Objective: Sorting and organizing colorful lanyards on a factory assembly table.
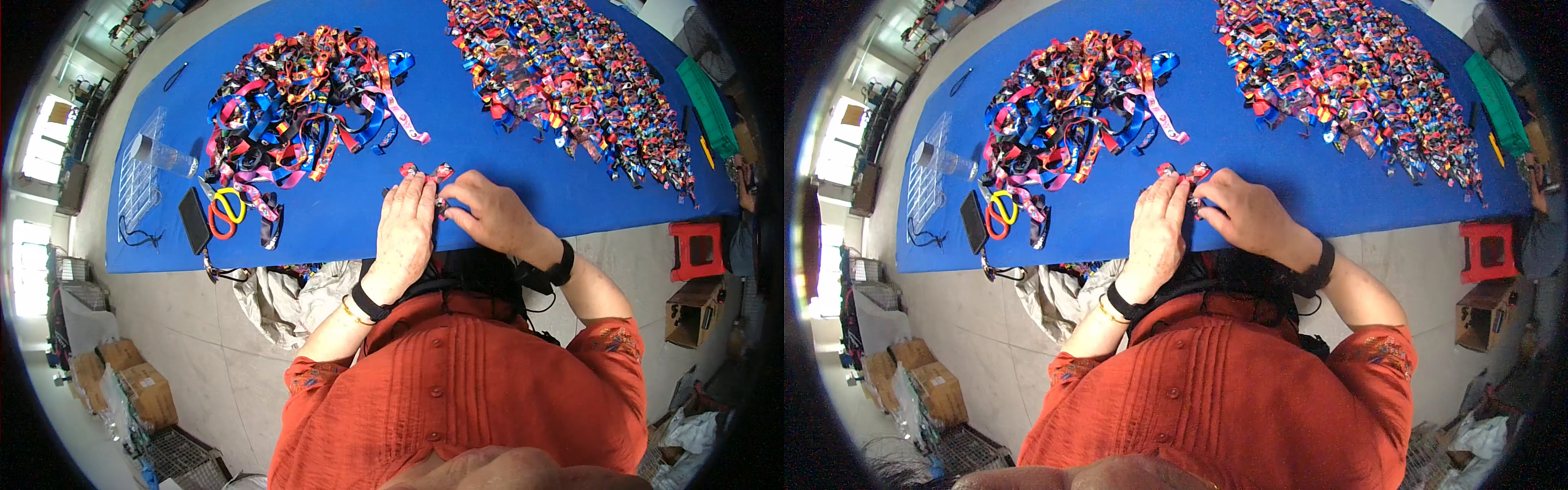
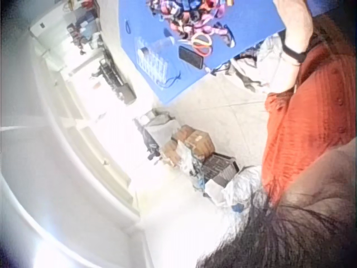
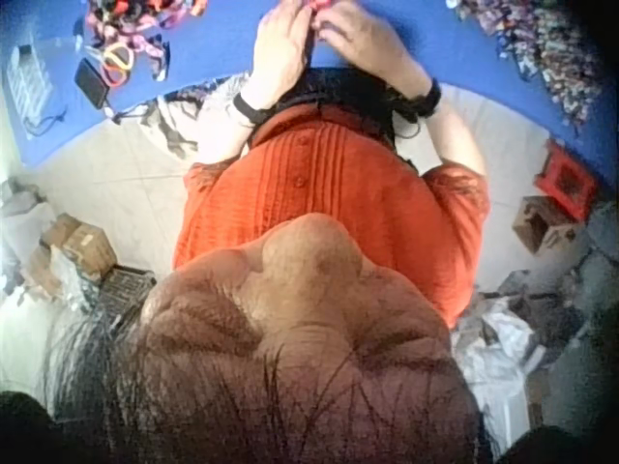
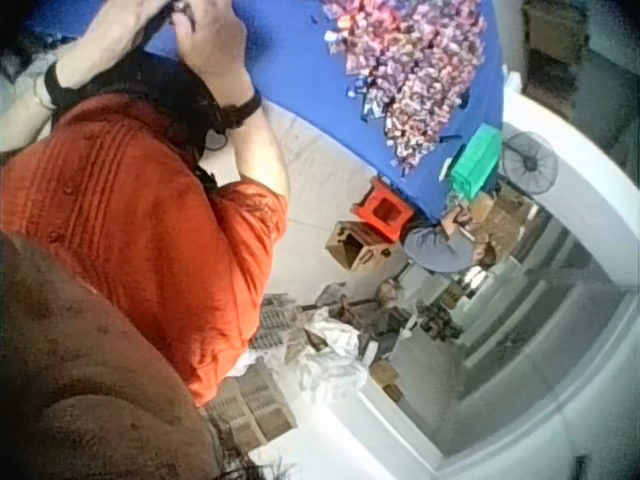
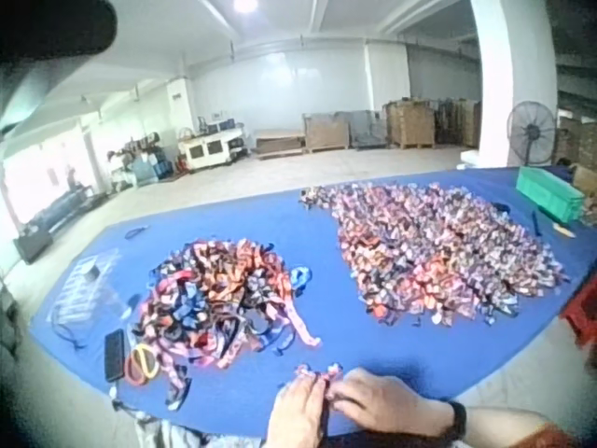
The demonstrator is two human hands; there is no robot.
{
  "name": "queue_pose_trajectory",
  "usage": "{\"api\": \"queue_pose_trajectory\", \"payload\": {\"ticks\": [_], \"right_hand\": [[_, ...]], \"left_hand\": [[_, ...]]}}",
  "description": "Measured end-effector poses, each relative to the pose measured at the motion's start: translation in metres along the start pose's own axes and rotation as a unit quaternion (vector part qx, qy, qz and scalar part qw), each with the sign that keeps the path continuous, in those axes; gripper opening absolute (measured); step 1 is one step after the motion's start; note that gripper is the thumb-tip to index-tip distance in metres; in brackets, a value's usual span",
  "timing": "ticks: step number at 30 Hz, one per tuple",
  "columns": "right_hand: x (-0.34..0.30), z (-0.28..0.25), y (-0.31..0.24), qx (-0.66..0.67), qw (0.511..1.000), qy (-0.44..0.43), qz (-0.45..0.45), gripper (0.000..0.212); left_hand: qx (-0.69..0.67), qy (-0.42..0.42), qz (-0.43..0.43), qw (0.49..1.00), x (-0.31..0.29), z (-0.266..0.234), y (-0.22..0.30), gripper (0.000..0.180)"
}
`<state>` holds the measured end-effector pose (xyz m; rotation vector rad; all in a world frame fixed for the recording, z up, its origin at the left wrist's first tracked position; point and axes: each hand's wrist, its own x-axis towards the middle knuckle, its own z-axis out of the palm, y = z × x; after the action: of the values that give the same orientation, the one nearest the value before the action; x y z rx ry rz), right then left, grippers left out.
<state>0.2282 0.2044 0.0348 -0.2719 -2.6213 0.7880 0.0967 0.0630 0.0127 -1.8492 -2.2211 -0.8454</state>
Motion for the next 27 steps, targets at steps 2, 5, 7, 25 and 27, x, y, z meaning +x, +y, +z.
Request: {"api": "queue_pose_trajectory", "payload": {"ticks": [2,5,7,25,27], "right_hand": [[-0.002,-0.002,-0.006,0.003,1.0,-0.021,0.009,0.023],[-0.003,-0.004,-0.008,0.006,0.999,-0.034,0.0,0.021],[-0.004,-0.002,-0.005,-0.024,0.998,-0.052,-0.017,0.019],[0.082,0.003,0.03,0.002,0.997,-0.074,0.038,0.018],[0.088,0.007,0.028,0.023,0.992,-0.104,0.063,0.021]], "left_hand": [[0.029,-0.033,-0.001,0.999,-0.002,0.005,-0.001,0.051],[0.029,-0.04,-0.011,0.999,-0.005,0.012,0.0,0.052],[0.023,-0.037,-0.011,0.999,-0.003,0.011,-0.002,0.054],[0.027,-0.033,-0.011,0.999,-0.009,0.017,-0.005,0.06],[0.026,-0.023,-0.012,0.999,-0.011,0.02,-0.007,0.059]]}}
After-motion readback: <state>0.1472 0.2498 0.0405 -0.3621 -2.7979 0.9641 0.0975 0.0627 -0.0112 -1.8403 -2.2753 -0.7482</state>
